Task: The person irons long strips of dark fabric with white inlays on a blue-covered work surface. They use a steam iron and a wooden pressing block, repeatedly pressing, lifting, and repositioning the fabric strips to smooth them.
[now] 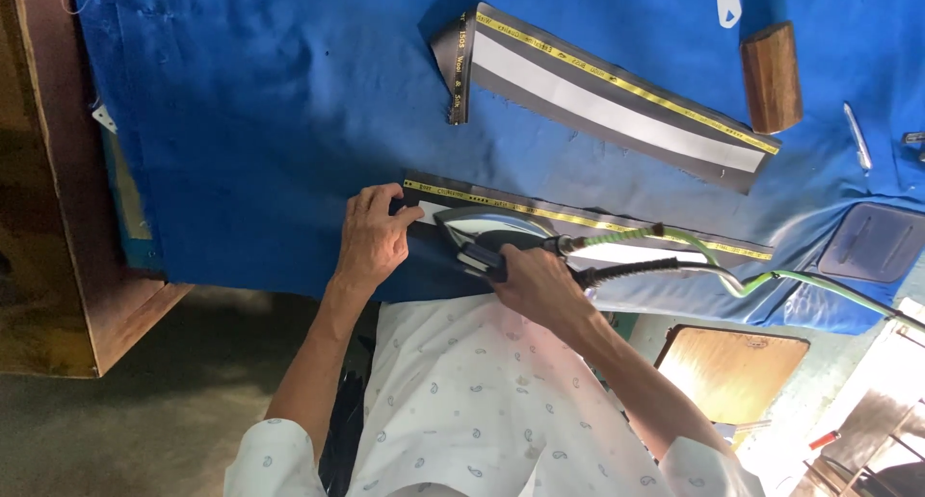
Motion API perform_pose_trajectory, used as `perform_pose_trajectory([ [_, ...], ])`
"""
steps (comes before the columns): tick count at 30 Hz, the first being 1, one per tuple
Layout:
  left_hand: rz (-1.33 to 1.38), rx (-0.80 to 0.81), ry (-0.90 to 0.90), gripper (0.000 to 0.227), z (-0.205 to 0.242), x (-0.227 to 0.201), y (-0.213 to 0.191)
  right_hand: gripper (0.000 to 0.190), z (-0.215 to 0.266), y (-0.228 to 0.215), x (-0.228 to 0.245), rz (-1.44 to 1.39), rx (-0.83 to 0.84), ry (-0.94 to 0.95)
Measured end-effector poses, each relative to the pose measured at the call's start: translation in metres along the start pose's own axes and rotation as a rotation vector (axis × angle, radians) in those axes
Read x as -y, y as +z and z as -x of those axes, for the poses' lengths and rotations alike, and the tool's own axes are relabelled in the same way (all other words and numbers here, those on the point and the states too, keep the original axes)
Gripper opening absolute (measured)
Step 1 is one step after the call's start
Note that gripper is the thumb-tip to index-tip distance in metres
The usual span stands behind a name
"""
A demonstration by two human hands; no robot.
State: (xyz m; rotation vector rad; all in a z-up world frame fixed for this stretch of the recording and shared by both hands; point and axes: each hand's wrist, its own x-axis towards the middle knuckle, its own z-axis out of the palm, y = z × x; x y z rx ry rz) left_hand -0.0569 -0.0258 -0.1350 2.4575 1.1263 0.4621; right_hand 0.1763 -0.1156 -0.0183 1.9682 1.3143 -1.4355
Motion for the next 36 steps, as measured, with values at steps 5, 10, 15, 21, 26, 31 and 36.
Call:
perform_pose_trajectory([
  [5, 0.084, 0.026, -0.02, 0.033, -0.001, 0.007, -0.004, 0.031, -0.015, 0.014, 0.016, -0.027, -0.022, 0.067],
  [10, 0.141, 0.005, -0.09, 0.028, -0.002, 0.025, -0.003, 0.036, -0.025, 0.014, 0.036, 0.0, -0.058, -0.024],
  [15, 0.302, -0.059, -0.165, 0.031, -0.023, 0.041, -0.018, 0.043, -0.035, 0.008, 0.059, 0.069, -0.159, -0.139],
  [21, 0.35, -0.077, 0.006, 0.03, -0.119, 0.024, -0.022, 0.041, -0.043, 0.015, 0.074, -0.025, -0.309, -0.168],
  [26, 0.263, 0.0, 0.377, 0.034, -0.211, -0.027, 0.032, 0.029, -0.03, -0.015, 0.079, -0.112, -0.266, -0.153],
  [31, 0.156, 0.227, 0.609, 0.058, -0.283, -0.124, 0.07, 0.03, -0.027, -0.019, 0.079, -0.166, -0.105, -0.22],
  [36, 0.028, 0.4, 0.692, 0.078, -0.33, -0.204, 0.146, 0.029, -0.028, -0.016, 0.077, -0.156, -0.146, -0.243],
])
